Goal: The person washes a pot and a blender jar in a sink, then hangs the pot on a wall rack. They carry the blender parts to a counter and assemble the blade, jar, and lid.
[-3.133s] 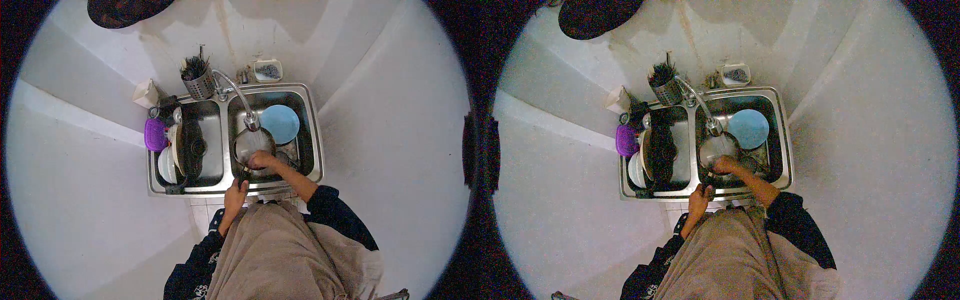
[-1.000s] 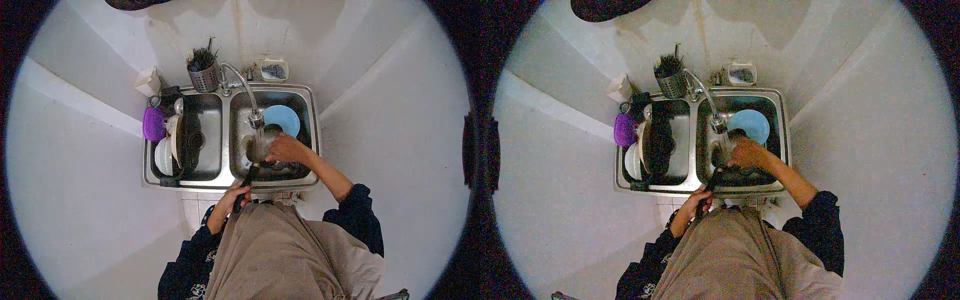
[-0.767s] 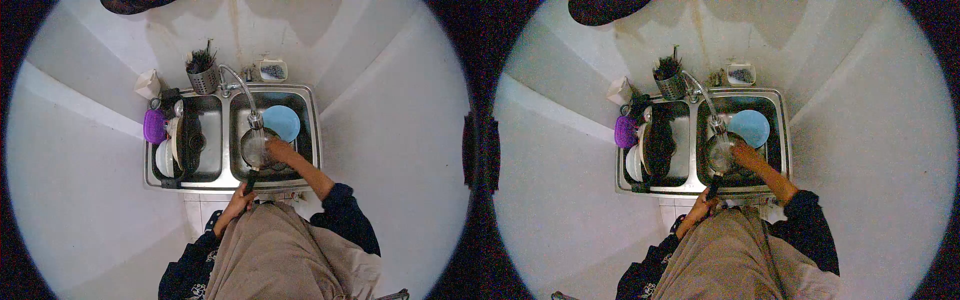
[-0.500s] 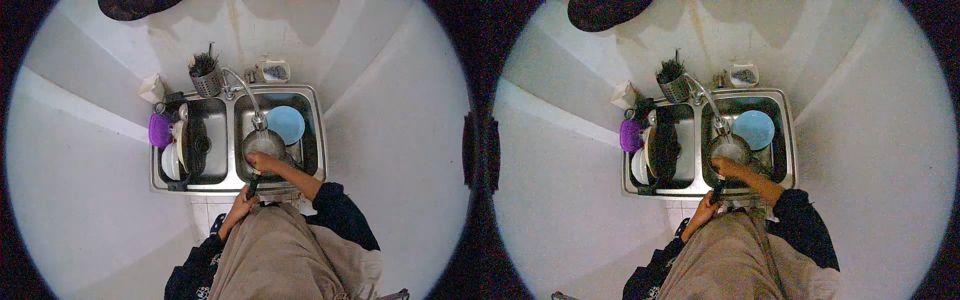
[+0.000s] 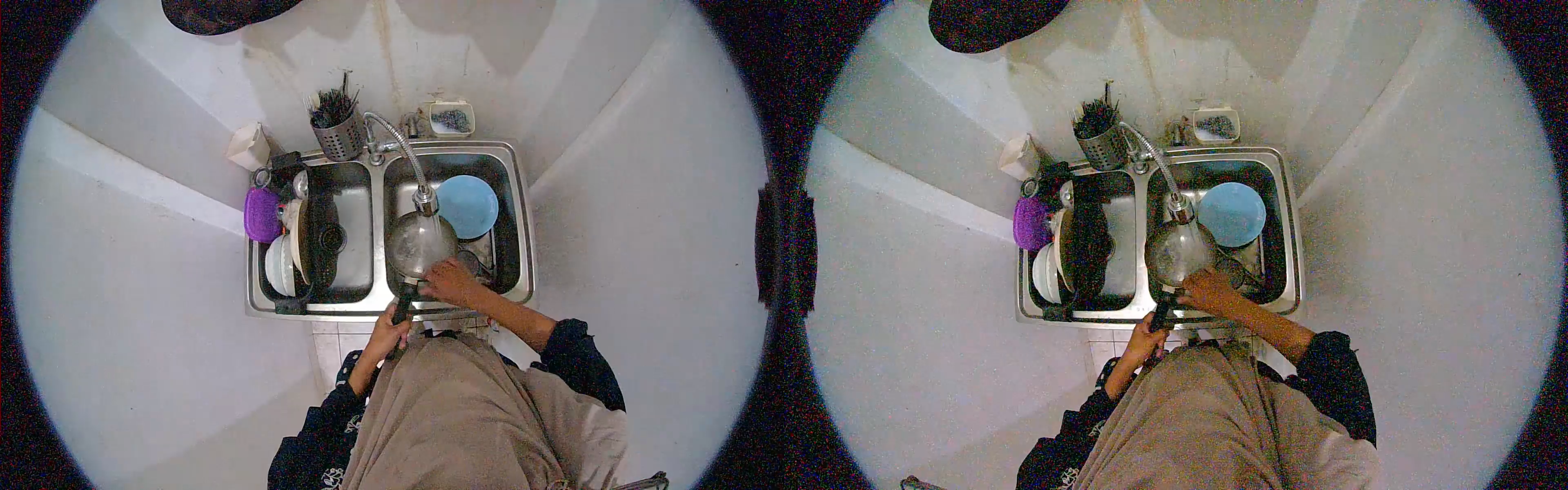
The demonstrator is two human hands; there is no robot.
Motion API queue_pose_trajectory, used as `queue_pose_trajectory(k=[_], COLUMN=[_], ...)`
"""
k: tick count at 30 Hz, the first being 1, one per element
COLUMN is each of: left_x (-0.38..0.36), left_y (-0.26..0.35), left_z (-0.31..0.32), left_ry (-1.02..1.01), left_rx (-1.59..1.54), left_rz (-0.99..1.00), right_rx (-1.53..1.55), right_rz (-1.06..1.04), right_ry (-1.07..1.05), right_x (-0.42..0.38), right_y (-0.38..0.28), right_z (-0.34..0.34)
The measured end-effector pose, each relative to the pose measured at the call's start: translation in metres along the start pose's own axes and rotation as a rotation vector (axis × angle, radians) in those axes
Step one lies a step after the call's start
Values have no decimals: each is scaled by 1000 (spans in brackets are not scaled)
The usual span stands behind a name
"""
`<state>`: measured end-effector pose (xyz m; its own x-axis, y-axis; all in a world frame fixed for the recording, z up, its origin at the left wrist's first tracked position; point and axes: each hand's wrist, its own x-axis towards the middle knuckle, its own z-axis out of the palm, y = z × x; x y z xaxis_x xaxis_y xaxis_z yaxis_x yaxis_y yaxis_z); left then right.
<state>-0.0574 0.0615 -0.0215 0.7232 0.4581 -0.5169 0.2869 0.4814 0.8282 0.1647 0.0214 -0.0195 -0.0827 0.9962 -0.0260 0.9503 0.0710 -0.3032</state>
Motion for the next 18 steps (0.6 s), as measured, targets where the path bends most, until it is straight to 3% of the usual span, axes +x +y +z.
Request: queue_pose_trajectory(k=[2,4,10,14,17,18], left_x=[-3,-5,8,20,22,21], left_y=[5,8,8,14,19,19], left_z=[2,4,14,8,9,10], left_ry=[-69,-116,-299,-407,-448,-396], left_rx=[-61,-177,-487,-491,-685,-615], left_rz=[14,-78,-290,-336,-379,-319], right_rx=[-194,-193,-241,-245,-7,23], right_rz=[-189,-202,-186,-203,-138,-118], right_ry=[239,255,-258,-429,-445,-420], right_x=[-14,-13,16,32,39,40], right_y=[10,15,26,34,55,62], right_z=[4,-15,-69,-92,-89,-92])
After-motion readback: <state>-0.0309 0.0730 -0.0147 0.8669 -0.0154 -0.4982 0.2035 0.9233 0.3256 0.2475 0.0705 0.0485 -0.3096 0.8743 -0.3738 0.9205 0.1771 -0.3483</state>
